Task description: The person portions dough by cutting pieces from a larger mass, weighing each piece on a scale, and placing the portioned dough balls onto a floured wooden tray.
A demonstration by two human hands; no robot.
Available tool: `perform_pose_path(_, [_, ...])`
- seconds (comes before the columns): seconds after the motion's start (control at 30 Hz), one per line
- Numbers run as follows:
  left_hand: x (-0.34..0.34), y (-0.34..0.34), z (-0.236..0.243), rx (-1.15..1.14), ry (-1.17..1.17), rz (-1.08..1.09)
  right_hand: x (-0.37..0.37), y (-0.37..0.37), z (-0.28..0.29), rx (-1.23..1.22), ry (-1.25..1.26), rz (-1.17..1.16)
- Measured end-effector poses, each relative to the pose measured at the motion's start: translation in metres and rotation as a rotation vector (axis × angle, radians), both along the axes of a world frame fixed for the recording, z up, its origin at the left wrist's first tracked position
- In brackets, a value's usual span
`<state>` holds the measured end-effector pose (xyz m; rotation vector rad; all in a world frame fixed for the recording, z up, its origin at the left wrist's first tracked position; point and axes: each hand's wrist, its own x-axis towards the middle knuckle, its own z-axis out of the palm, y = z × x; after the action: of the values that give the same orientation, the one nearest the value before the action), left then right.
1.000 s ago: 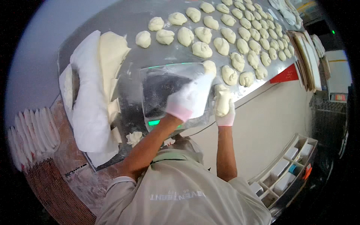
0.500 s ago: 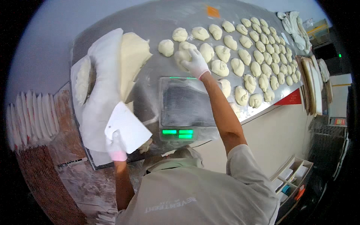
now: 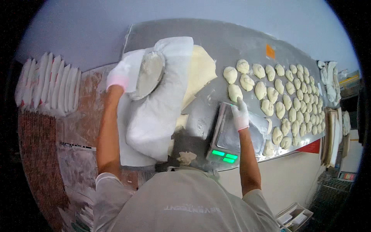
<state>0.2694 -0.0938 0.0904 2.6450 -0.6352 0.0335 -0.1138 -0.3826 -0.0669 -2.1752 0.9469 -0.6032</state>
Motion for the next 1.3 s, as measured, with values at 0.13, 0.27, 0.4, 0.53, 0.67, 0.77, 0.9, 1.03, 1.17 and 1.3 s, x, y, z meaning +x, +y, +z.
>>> perform_pose_path(0.13, [0.026, -0.031, -0.045, 0.229, 0.187, -0.013, 0.034, 0.022, -0.003, 0.286, -0.187, 0.022])
perform_pose_path(0.27, [0.036, -0.048, -0.092, 0.310, 0.336, -0.036, 0.060, 0.037, -0.012, 0.239, -0.126, 0.048])
perform_pose_path(0.4, [0.049, -0.032, -0.100, 0.327, 0.272, -0.148, 0.088, 0.049, 0.000, 0.072, -0.025, 0.153])
perform_pose_path(0.53, [0.030, 0.009, -0.041, 0.228, 0.152, -0.134, 0.139, 0.076, 0.053, 0.136, -0.008, 0.169])
perform_pose_path(0.67, [0.014, 0.068, -0.027, -0.568, 0.223, 0.226, 0.226, 0.099, 0.094, -0.082, -0.084, 0.448])
perform_pose_path(0.77, [0.012, 0.097, -0.021, -0.803, 0.221, 0.405, 0.291, 0.124, 0.111, -0.029, -0.136, 0.653])
perform_pose_path(0.9, [0.006, 0.119, -0.022, -1.058, 0.325, 0.649, 0.362, 0.159, 0.094, -0.468, 0.250, 0.829])
perform_pose_path(1.03, [-0.001, 0.154, -0.055, -0.947, 0.317, 0.676, 0.401, 0.171, 0.078, -0.500, 0.803, 0.889])
perform_pose_path(1.17, [-0.009, 0.155, -0.052, -0.790, 0.325, 0.704, 0.415, 0.155, 0.042, -0.532, 0.904, 0.930])
perform_pose_path(1.3, [-0.020, 0.148, -0.046, -0.799, 0.382, 0.684, 0.388, 0.149, 0.054, -0.544, 0.726, 0.910])
